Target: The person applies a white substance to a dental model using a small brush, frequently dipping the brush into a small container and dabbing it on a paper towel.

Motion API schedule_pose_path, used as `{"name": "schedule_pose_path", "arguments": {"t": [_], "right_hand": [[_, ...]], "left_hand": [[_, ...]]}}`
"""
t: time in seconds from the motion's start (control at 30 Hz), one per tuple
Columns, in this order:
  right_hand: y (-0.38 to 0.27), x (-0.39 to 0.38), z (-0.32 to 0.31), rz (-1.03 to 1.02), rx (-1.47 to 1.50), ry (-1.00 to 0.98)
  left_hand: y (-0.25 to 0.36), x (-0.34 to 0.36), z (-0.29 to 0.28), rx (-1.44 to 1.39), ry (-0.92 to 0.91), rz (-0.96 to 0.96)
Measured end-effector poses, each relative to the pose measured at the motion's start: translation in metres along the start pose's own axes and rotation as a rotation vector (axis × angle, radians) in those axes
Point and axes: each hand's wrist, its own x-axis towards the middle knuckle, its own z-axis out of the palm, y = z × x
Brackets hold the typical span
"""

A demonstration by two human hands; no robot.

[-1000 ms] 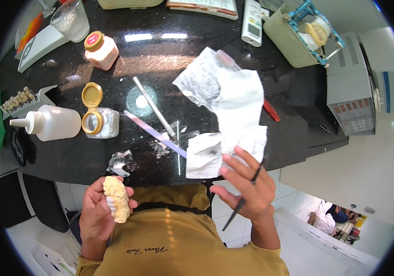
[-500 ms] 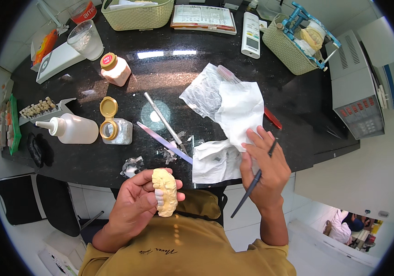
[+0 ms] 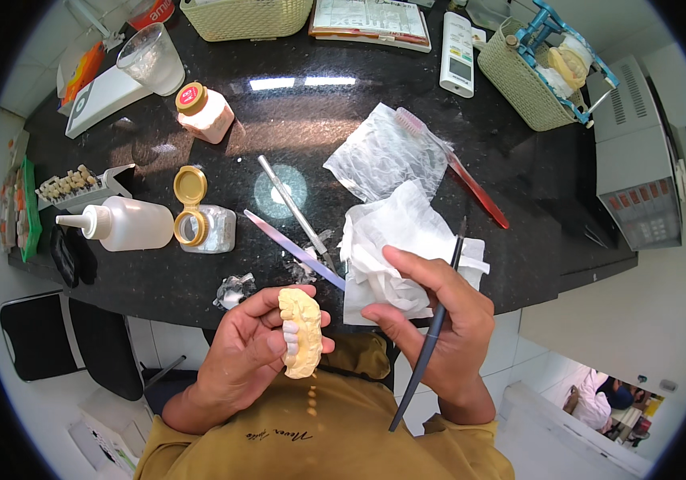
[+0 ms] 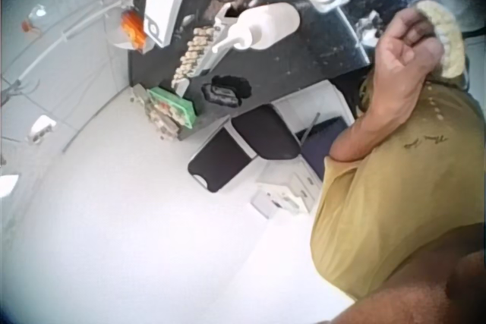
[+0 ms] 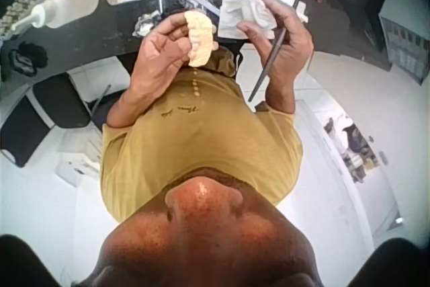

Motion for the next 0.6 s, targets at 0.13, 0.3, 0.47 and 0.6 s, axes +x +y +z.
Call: {"name": "schedule_pose_path", "arguments": {"t": [0.13, 0.3, 0.47, 0.6], "right_hand": [[-0.002, 0.002, -0.001, -0.090, 0.000, -0.111], [-0.005, 0.002, 0.006, -0.151, 0.054, -0.148], [-0.006, 0.003, 0.011, -0.211, 0.046, -0.218], [-0.004, 0.000, 0.014, -0.275, 0.027, -0.250]], "left_hand": [[0.003, 0.000, -0.001, -0.003, 0.005, -0.037], [-0.001, 0.001, -0.001, 0.020, 0.028, 0.002], [0.001, 0.000, 0.001, -0.082, 0.006, 0.005], [0.002, 0.000, 0.004, -0.089, 0.011, 0.031]]}}
